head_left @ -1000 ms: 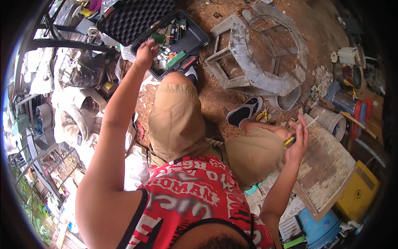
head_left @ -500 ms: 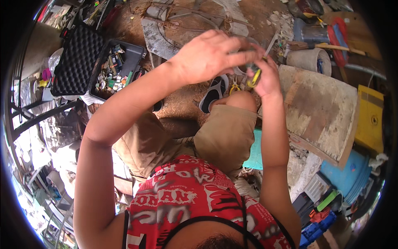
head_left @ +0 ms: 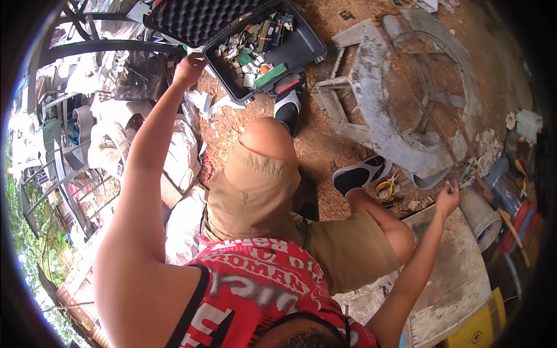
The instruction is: The person uses a screwdriver and pliers to disassemble electronic circuit boards and small components while sitting in an outdoor area.
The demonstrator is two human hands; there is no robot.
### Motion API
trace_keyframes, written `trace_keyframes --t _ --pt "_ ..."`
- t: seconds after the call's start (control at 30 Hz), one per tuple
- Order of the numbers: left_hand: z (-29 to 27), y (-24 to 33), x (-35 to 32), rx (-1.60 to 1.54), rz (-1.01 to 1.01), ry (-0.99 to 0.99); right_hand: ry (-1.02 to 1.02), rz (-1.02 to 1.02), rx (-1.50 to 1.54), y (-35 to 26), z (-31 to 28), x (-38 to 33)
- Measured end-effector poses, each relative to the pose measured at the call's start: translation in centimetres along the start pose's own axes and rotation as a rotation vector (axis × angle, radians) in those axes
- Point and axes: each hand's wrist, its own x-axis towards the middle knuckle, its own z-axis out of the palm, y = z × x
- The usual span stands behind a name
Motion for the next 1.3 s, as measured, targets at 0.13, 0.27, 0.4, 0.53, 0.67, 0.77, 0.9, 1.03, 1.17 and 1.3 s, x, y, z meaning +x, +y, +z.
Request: trace_keyframes --t 0.13,0.27,0.4,0.53,0.67,0.77,0.9,1.03,1.17,1.3 --pt "7.9 -0.5 1.7 0.012 0.018 -0.100 -0.086 0.273 0.586 -2.3 -4.9 -2.5" --pt "11.9 4.9 4.0 0.268 0.105 -0.077 -0.097 0.211 0.731 -13.1 -10.8 -7.5" --pt "16.0 2.8 9.2 0.484 0.250 0.067 -0.234 0.148 0.763 -19.3 -11.2 -11.3" --pt "16.4 1.6 10.9 0.640 0.388 0.040 -0.405 0.021 0.777 -22.4 -9.2 -13.8" --pt "13.3 2.5 9.9 0.458 0.566 -0.024 -0.466 0.043 0.761 -23.9 -7.5 -14.2" --pt "13.5 2.1 9.9 0.047 0.490 0.096 -0.507 0.046 0.749 -23.8 -6.8 -14.1" --pt "12.9 4.0 8.6 -0.152 0.366 -0.155 -0.560 0.023 0.724 -23.7 -6.4 -14.4" --pt "14.9 1.6 8.5 0.227 0.269 -0.194 -0.587 0.029 0.724 -23.7 -6.3 -14.5" --pt "15.2 0.5 8.8 -0.355 0.092 -0.447 -0.605 0.057 0.750 -23.4 -6.2 -14.5" --pt "14.0 2.3 9.5 -1.214 -0.129 -0.595 -0.604 0.067 0.778 -23.5 -6.2 -14.5"
